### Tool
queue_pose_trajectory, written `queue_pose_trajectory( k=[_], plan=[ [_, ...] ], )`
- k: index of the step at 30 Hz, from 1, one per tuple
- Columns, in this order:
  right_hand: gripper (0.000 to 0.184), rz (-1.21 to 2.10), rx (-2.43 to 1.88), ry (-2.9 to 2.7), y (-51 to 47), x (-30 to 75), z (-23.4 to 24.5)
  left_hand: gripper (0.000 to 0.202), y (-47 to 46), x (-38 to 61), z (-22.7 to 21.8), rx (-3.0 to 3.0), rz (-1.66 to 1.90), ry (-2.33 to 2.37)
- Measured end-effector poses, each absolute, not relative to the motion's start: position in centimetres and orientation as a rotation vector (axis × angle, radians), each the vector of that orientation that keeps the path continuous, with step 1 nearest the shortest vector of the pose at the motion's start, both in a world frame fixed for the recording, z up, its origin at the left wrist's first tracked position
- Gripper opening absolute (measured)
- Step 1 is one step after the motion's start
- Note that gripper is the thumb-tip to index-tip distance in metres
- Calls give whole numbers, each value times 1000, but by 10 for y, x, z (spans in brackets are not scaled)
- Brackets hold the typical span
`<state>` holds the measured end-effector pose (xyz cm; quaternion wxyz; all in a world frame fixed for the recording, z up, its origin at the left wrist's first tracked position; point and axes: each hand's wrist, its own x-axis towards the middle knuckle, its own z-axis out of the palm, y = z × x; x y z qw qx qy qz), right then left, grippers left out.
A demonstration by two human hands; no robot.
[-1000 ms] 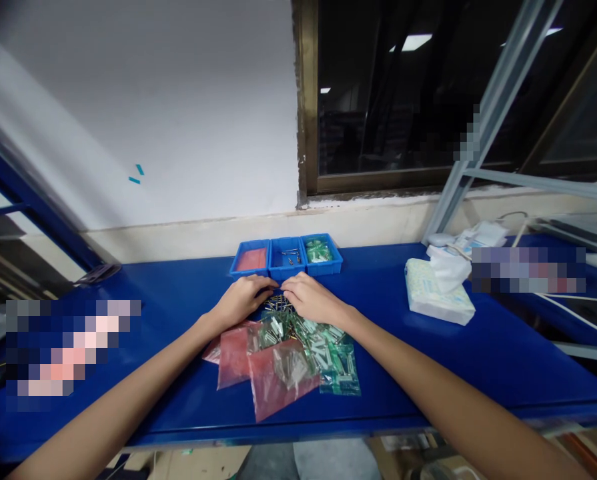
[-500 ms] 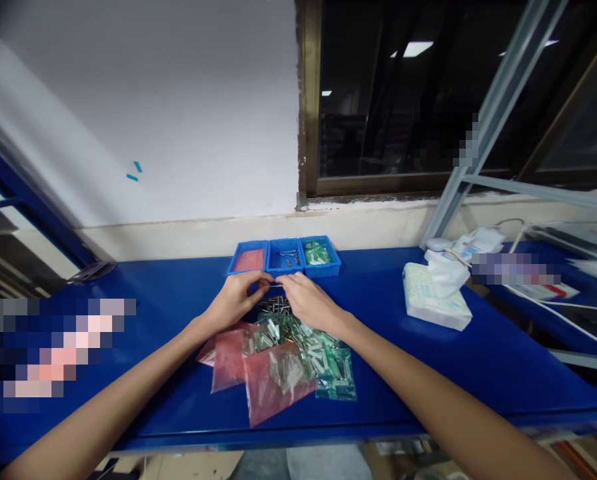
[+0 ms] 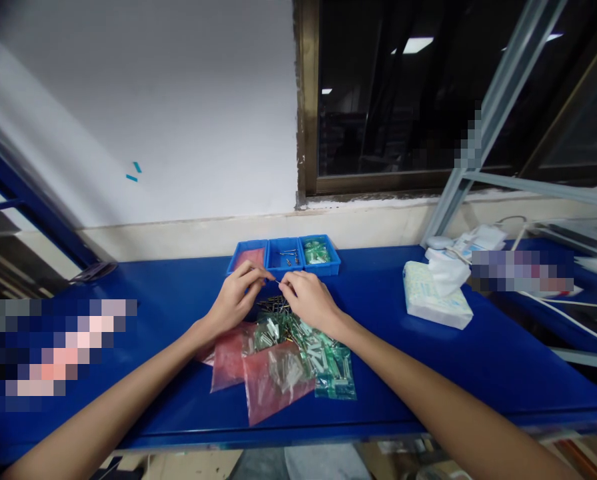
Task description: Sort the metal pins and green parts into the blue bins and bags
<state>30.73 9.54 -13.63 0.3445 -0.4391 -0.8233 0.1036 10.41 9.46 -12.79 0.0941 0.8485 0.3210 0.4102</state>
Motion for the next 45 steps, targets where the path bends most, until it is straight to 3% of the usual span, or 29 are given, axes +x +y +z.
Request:
queue_pose_trajectory(
  k=[6, 17, 24, 30, 36, 41, 45],
  plan=[
    [20, 421, -1115, -1998, 96, 305, -132, 36, 95, 100, -129, 2497, 1243, 943],
    [22, 680, -1032, -1926, 100, 304, -140, 19, 98, 101, -135, 2845, 1185, 945],
    [25, 707, -998, -1930, 98, 304, -139, 19, 98, 100, -136, 2859, 1164, 1036],
    [18, 748, -1015, -1879, 99, 304, -138, 30, 95, 103, -132, 2601, 1180, 1048],
    [14, 662, -1021, -1887, 98, 304, -141, 24, 94, 105, -127, 2435, 1148, 1048],
    [25, 575, -1000, -1922, 99, 304, -144, 33, 98, 104, -133, 2475, 1067, 934],
    [32, 597, -989, -1936, 99, 304, -145, 26, 98, 104, -134, 2521, 1027, 911]
  ],
)
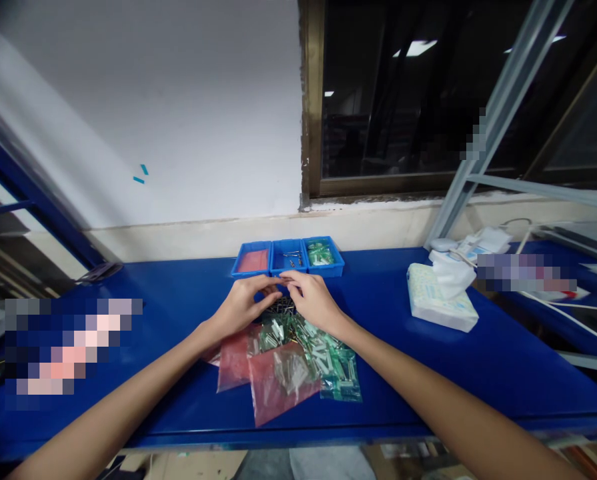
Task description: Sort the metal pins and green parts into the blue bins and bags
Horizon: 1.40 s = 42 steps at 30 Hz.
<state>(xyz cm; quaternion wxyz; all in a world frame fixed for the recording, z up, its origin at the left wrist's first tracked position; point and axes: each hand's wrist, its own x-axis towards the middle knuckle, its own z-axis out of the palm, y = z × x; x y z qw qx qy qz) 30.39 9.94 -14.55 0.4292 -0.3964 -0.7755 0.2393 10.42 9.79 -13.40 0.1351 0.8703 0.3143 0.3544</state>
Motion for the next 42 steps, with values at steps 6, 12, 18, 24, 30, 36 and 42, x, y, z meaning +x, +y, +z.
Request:
queue_pose_trajectory(
  k=[6, 12, 18, 24, 30, 36, 42],
  plan=[
    [21, 801, -959, -1938, 95, 302, -141, 22, 93, 107, -127, 2477, 1084, 888],
    [14, 542, -1009, -2045, 93, 304, -138, 15, 92, 108, -125, 2388, 1180, 971],
    [24, -42, -1138, -2147, 111, 313, -125, 18, 103, 99, -124, 2473, 1344, 1064],
    [31, -329, -1267, -2156, 126, 320, -128, 25, 119, 86, -135, 2679, 1255, 1125],
    [25, -360, -1219, -2232, 123, 333, -141, 27, 131, 79, -143, 2936, 1032, 1260],
    [24, -357, -1250, -2220, 132, 339, -146, 25, 143, 84, -144, 2833, 1064, 1199],
    [23, -290, -1157, -2220, 138, 344, -149, 19, 153, 90, -144, 2628, 1094, 1155]
  ],
)
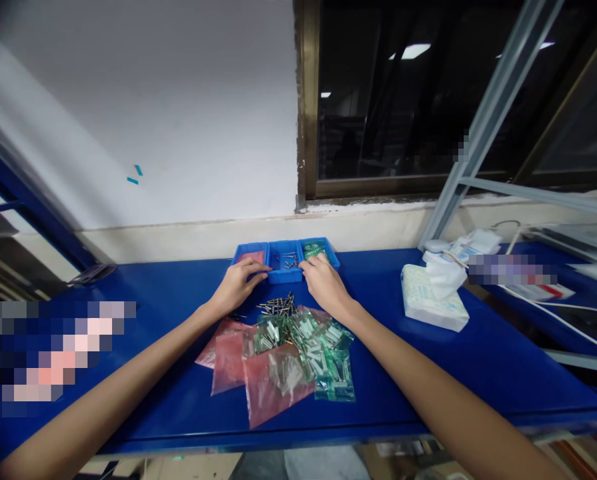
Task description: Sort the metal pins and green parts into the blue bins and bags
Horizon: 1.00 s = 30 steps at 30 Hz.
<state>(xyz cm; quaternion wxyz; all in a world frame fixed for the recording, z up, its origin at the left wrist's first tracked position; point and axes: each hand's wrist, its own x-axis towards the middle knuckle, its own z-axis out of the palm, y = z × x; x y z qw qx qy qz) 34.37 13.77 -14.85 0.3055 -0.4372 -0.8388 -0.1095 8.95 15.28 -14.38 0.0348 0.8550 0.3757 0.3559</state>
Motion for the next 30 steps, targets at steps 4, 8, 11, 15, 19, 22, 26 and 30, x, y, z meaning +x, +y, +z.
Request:
queue_pose_trajectory(
  k=[4, 8, 11, 15, 19, 22, 26, 30],
  plan=[
    [17, -222, -1118, -2173, 142, 345, -150, 16, 155, 92, -143, 2584, 1096, 1199],
    [14, -189, -1100, -2140, 144, 346, -151, 16, 155, 95, -143, 2569, 1112, 1211],
    [14, -176, -1086, -2124, 144, 346, -151, 15, 152, 95, -144, 2568, 1118, 1216],
    [15, -167, -1085, -2123, 142, 345, -150, 16, 149, 94, -146, 2579, 1122, 1203],
    [14, -191, -1066, -2156, 142, 346, -149, 17, 147, 94, -146, 2600, 1113, 1185],
    [15, -220, -1053, -2194, 143, 347, -149, 17, 145, 93, -146, 2611, 1108, 1166],
    [16, -231, -1053, -2206, 144, 348, -150, 17, 144, 92, -146, 2605, 1147, 1159],
    [17, -220, -1056, -2211, 143, 347, -150, 18, 144, 91, -149, 2592, 1177, 1159]
  ],
)
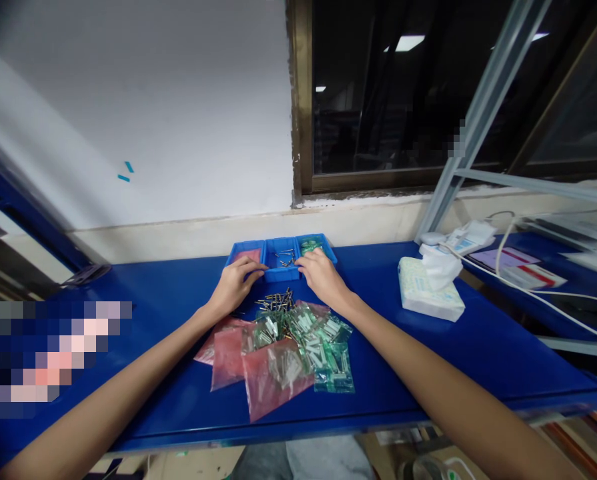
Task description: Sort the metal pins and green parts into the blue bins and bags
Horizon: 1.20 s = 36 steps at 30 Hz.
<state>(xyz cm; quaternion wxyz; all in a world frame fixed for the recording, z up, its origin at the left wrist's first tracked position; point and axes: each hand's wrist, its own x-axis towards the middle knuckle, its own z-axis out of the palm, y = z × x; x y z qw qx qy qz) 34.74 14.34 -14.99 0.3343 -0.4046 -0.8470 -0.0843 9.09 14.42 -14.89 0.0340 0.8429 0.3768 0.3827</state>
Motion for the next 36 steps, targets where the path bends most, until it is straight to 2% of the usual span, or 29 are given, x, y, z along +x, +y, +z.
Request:
queue_pose_trajectory(
  k=[36],
  plan=[
    [15, -184, -1076, -2276, 145, 351, -142, 21, 145, 89, -148, 2639, 1176, 1141]
  ],
)
